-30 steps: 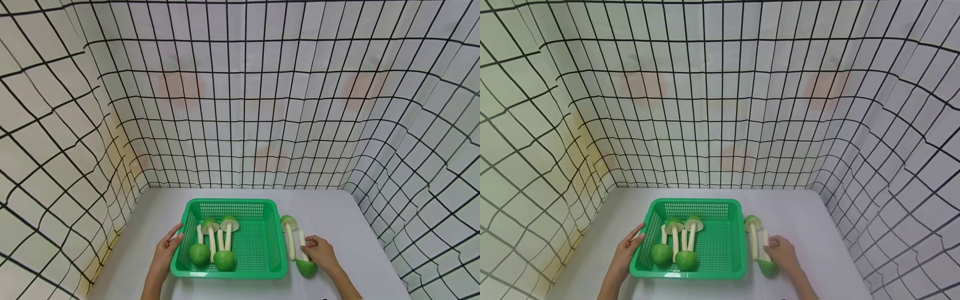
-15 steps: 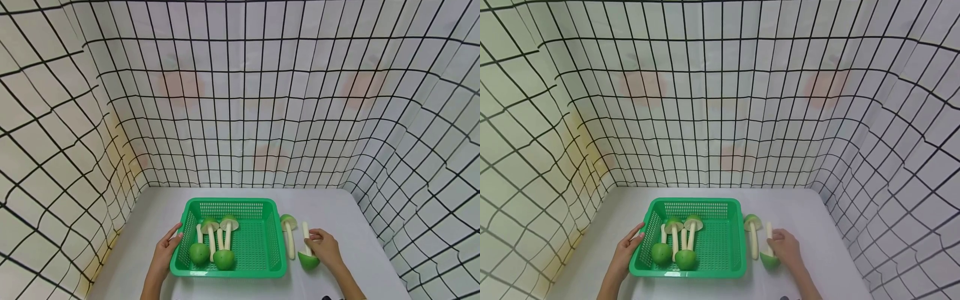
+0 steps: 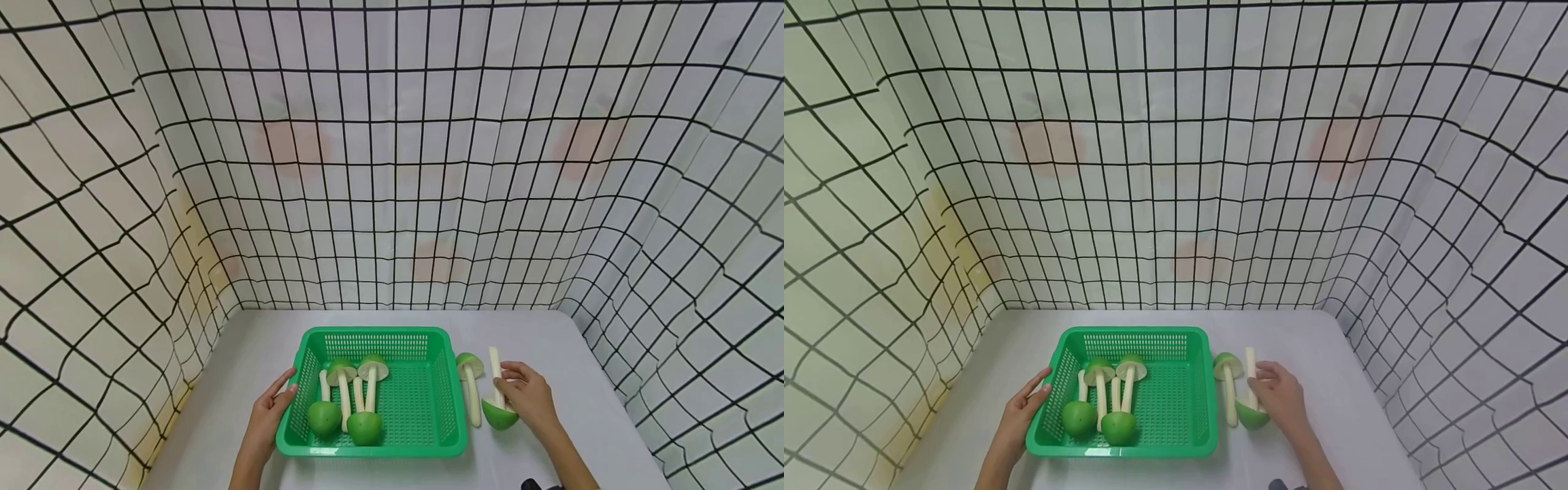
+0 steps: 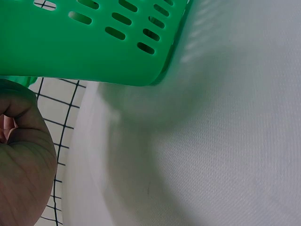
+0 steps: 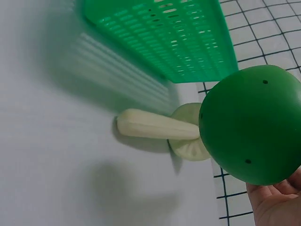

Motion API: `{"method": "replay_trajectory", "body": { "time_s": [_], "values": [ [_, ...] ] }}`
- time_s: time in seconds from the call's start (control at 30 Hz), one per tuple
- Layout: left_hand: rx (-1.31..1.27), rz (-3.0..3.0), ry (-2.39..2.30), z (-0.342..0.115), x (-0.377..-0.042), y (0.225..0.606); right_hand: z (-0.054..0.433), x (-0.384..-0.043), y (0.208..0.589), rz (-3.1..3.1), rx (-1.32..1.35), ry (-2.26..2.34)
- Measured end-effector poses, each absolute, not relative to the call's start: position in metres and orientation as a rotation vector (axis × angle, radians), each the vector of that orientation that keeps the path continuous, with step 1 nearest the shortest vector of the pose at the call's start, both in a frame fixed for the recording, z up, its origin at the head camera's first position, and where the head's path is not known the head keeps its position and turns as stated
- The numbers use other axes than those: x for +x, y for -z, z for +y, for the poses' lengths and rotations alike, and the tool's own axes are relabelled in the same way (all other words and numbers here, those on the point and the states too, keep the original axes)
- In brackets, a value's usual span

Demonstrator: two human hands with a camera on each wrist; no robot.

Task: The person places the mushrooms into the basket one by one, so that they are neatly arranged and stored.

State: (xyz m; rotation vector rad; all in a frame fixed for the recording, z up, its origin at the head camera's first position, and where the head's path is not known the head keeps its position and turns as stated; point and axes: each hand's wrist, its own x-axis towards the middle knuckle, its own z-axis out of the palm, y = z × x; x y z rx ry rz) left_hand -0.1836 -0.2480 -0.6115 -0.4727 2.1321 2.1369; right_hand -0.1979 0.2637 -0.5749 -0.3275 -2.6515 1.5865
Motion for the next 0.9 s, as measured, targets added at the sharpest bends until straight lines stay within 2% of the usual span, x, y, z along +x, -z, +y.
{"method": "replay_trajectory", "body": {
  "time_s": [0.9],
  "values": [
    [-0.45,2.134,-2.152,-0.248,-0.182,0.613,0.214,-0.212,0.555,-2.448,-0.219,-1.927]
  ]
}}
